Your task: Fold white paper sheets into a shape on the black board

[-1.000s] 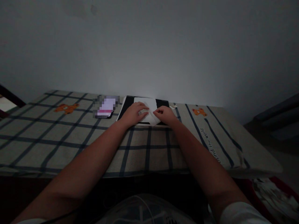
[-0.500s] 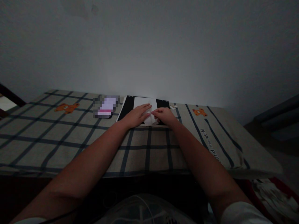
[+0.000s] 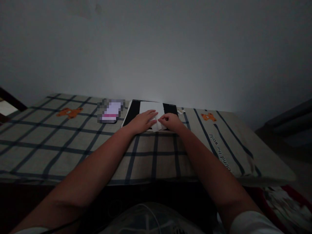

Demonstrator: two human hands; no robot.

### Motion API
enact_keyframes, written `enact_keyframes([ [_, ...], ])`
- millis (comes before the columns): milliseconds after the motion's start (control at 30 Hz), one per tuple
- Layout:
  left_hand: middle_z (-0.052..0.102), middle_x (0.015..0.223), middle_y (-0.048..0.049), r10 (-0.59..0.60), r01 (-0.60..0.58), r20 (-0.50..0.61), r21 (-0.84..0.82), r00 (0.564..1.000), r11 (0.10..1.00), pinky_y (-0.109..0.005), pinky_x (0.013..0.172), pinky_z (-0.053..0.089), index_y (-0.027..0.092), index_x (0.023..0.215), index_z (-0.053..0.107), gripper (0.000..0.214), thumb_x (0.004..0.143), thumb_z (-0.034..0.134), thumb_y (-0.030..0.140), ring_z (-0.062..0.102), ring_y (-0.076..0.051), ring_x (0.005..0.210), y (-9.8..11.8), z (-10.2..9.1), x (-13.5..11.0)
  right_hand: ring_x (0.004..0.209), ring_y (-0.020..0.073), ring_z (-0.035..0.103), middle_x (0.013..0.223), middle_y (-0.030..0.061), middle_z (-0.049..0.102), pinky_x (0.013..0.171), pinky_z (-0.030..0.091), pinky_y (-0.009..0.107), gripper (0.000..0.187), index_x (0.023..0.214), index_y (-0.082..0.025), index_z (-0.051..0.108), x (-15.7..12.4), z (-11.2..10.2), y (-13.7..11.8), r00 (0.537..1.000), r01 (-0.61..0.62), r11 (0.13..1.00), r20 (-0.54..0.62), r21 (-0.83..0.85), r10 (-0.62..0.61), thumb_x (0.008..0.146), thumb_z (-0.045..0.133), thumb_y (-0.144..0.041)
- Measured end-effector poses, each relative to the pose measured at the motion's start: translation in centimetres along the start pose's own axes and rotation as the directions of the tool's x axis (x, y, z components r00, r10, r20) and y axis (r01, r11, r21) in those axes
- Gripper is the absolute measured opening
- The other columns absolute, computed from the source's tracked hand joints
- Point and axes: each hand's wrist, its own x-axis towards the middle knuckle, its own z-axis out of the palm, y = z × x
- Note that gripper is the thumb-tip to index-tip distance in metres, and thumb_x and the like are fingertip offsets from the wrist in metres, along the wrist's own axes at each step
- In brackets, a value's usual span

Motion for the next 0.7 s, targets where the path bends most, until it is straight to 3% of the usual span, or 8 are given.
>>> enact_keyframes([
  [167, 0.041, 0.151, -0.0116, -0.010, 0.010, -0.007, 0.046, 1.000, 0.999, -0.036, 0.114, 0.032, 0.017, 0.142, 0.047, 0.053, 0.098, 0.036, 0.046, 0.040, -0.021, 0.138, 0.3, -0.2, -0.1, 0.069, 0.0145, 0.058, 0.079, 0.0062, 0.072, 0.065, 0.040, 0.027, 0.021, 0.085, -0.014, 0.076, -0.1, -0.1, -0.2, 0.998, -0.054, 0.997, 0.035, 0.062, 0.052, 0.085, 0.061, -0.028],
  [367, 0.045, 0.148, -0.0121, -0.011, 0.011, -0.002, 0.097, 1.000, 0.995, -0.036, 0.113, 0.034, 0.017, 0.137, 0.052, 0.051, 0.098, 0.036, 0.045, 0.043, -0.022, 0.136, -0.1, -0.1, 0.0, 0.072, 0.0152, 0.060, 0.081, 0.0064, 0.072, 0.066, 0.041, 0.027, 0.018, 0.083, -0.016, 0.076, 0.0, 0.2, -0.2, 0.999, -0.023, 0.998, 0.042, 0.056, 0.021, 0.084, 0.062, -0.027],
  [567, 0.047, 0.147, -0.0119, -0.002, -0.002, 0.030, 0.143, 1.000, 0.990, -0.037, 0.112, 0.034, 0.017, 0.137, 0.053, 0.051, 0.098, 0.035, 0.045, 0.043, -0.022, 0.136, -0.6, 0.2, 0.1, 0.083, 0.0190, 0.062, 0.082, 0.0071, 0.072, 0.082, 0.043, 0.033, 0.016, 0.077, -0.017, 0.075, 0.2, 0.3, 0.5, 0.986, 0.163, 0.984, 0.041, -0.070, -0.160, 0.083, 0.066, -0.029],
  [700, 0.048, 0.147, -0.0107, -0.009, 0.001, 0.052, 0.157, 0.999, 0.988, -0.038, 0.112, 0.034, 0.018, 0.138, 0.052, 0.051, 0.099, 0.033, 0.046, 0.043, -0.022, 0.136, -0.3, 0.0, 0.0, 0.096, 0.0216, 0.062, 0.096, 0.0086, 0.073, 0.092, 0.042, 0.038, 0.015, 0.088, -0.017, 0.074, 0.2, 0.0, 1.1, 0.987, 0.160, 0.983, 0.001, -0.092, -0.161, 0.085, 0.062, -0.025],
])
